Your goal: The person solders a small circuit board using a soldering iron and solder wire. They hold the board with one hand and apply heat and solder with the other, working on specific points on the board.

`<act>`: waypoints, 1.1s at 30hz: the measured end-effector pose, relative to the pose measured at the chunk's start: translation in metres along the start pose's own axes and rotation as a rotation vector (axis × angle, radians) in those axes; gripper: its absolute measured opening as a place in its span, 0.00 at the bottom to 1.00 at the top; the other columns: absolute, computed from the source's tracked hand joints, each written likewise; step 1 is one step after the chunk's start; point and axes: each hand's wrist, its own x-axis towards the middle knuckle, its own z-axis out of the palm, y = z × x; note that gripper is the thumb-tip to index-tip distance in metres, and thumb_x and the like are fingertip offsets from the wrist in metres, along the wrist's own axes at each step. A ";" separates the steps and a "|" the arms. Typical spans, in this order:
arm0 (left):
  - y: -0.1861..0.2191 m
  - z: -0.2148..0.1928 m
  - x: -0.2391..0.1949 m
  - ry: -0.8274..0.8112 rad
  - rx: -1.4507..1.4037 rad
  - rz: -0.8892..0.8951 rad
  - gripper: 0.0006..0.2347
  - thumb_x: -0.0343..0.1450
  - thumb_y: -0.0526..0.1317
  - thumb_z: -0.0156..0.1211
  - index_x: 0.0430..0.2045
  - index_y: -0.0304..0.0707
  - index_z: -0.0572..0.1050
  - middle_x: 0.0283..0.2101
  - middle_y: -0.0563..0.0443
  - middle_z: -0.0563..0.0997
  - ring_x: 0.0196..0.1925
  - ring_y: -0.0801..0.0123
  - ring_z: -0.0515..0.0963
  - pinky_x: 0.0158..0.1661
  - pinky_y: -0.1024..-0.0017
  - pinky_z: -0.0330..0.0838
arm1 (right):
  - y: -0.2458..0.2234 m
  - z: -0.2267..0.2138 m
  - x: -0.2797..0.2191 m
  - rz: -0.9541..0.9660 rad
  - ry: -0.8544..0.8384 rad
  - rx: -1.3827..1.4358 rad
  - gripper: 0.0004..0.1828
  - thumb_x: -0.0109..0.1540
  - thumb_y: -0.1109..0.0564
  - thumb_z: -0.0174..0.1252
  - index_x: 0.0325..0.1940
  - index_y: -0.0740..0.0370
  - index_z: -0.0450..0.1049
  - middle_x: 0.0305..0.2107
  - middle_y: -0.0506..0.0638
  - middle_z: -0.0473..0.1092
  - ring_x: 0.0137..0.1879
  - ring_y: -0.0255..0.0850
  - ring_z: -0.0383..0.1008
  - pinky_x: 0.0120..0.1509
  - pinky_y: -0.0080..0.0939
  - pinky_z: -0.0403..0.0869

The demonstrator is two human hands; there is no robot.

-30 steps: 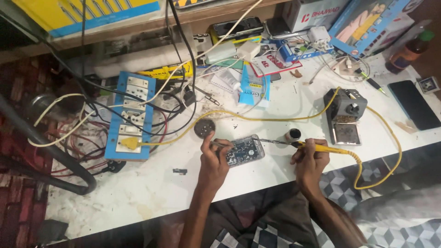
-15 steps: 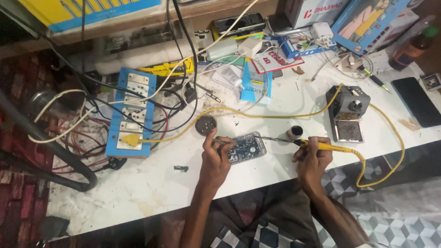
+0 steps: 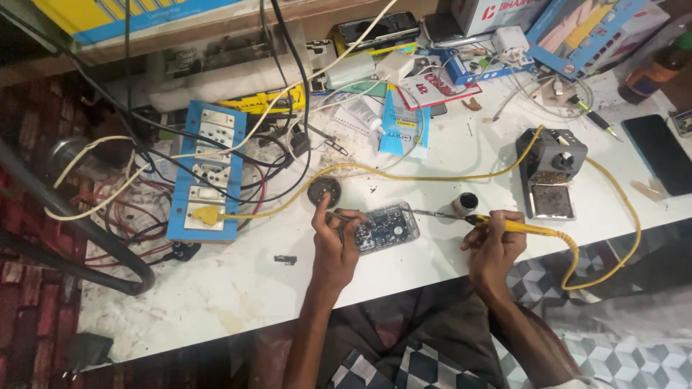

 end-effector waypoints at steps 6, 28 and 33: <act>-0.007 0.000 -0.008 -0.006 0.042 -0.026 0.24 0.80 0.32 0.47 0.68 0.32 0.45 0.42 0.41 0.82 0.46 0.63 0.84 0.53 0.66 0.77 | 0.003 -0.004 -0.002 0.032 -0.036 -0.012 0.10 0.74 0.53 0.49 0.45 0.62 0.61 0.19 0.50 0.64 0.20 0.36 0.66 0.24 0.36 0.68; -0.016 0.004 -0.004 0.015 0.018 0.048 0.20 0.80 0.29 0.47 0.65 0.32 0.47 0.40 0.43 0.81 0.44 0.63 0.83 0.51 0.66 0.77 | -0.004 0.003 0.003 -0.023 -0.044 -0.061 0.11 0.74 0.52 0.50 0.46 0.61 0.61 0.22 0.50 0.66 0.22 0.35 0.66 0.26 0.34 0.67; -0.017 0.005 -0.006 0.033 0.027 0.110 0.20 0.79 0.28 0.48 0.62 0.29 0.49 0.41 0.40 0.80 0.44 0.61 0.83 0.51 0.65 0.77 | -0.009 0.008 -0.002 0.007 0.010 -0.062 0.10 0.72 0.52 0.50 0.46 0.61 0.62 0.22 0.50 0.66 0.22 0.34 0.66 0.24 0.34 0.68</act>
